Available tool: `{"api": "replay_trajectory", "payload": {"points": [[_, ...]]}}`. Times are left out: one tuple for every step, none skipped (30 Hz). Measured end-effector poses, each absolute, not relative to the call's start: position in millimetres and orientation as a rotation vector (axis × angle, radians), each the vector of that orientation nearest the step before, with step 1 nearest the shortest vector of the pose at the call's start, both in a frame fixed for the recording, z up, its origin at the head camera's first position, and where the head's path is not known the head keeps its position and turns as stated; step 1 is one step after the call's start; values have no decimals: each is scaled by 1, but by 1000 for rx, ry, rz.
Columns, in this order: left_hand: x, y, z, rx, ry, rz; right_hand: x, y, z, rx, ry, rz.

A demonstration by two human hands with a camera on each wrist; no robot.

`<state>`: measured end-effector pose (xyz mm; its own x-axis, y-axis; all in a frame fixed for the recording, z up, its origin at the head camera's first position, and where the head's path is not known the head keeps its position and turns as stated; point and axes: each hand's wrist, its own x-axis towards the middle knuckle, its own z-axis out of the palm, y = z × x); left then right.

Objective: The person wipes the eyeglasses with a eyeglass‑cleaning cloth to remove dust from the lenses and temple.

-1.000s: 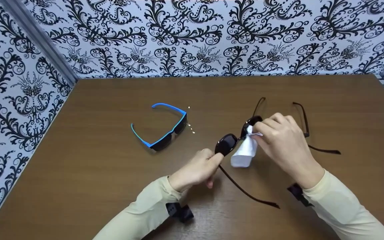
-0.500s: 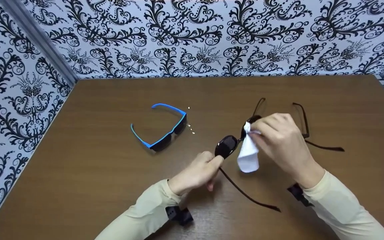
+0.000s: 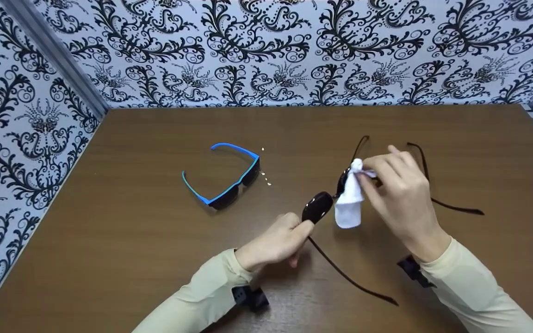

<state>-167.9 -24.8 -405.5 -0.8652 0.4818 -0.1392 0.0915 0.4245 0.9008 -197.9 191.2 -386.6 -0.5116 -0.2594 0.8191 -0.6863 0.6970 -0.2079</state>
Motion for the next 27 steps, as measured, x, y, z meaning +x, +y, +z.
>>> {"api": "replay_trajectory", "payload": {"points": [[-168,-25,-405,490,2304,1428,-198,191,-387,764,-2076,690],[-168,-25,-405,490,2301,1433,-199,191,-387,807,-2061,713],[-168,-26,-405,497,2305,1434,-199,192,-387,848,-2066,712],[-168,-26,-405,502,2314,1431,-198,193,-387,879,-2086,687],[-168,-27,-405,508,2321,1429,-198,194,-388,902,-2111,654],[-169,-27,-405,512,2324,1427,-197,196,-387,908,-2138,619],[-169,-27,-405,519,2328,1424,-196,197,-388,901,-2165,591],[-169,-28,-405,525,2327,1426,-195,198,-388,878,-2190,558],[-170,-28,-405,535,2325,1429,-195,198,-388,842,-2210,530],[-170,-28,-405,543,2316,1440,-194,199,-388,794,-2225,507],[-171,-28,-405,550,2301,1455,-193,199,-388,741,-2230,509],[-171,-29,-405,550,2289,1467,-193,198,-388,686,-2229,526],[-172,-29,-405,552,2280,1477,-193,197,-388,639,-2218,550],[-173,-30,-405,546,2272,1488,-193,196,-388,597,-2203,576],[-174,-30,-404,533,2260,1497,-193,196,-388,566,-2185,605],[-175,-30,-404,512,2239,1515,-193,195,-387,548,-2166,639],[-176,-31,-404,488,2220,1528,-194,194,-387,544,-2146,674],[-177,-31,-404,462,2209,1538,-194,194,-386,548,-2125,708],[-178,-31,-404,434,2196,1555,-195,194,-385,561,-2104,741],[-179,-31,-404,407,2189,1573,-196,193,-384,579,-2083,775],[-180,-31,-405,380,2183,1594,-196,193,-383,601,-2061,807],[-182,-30,-405,365,2189,1611,-196,193,-382,626,-2040,835],[-184,-30,-406,362,2214,1617,-196,192,-381,650,-2022,855],[-185,-29,-406,367,2252,1614,-196,191,-381,669,-2004,872],[-187,-29,-406,377,2299,1606,-195,190,-380,681,-1988,882],[-188,-28,-407,388,2351,1590,-194,189,-379,684,-1976,890],[-189,-28,-407,403,2399,1570,-193,188,-378,678,-1968,892]]}}
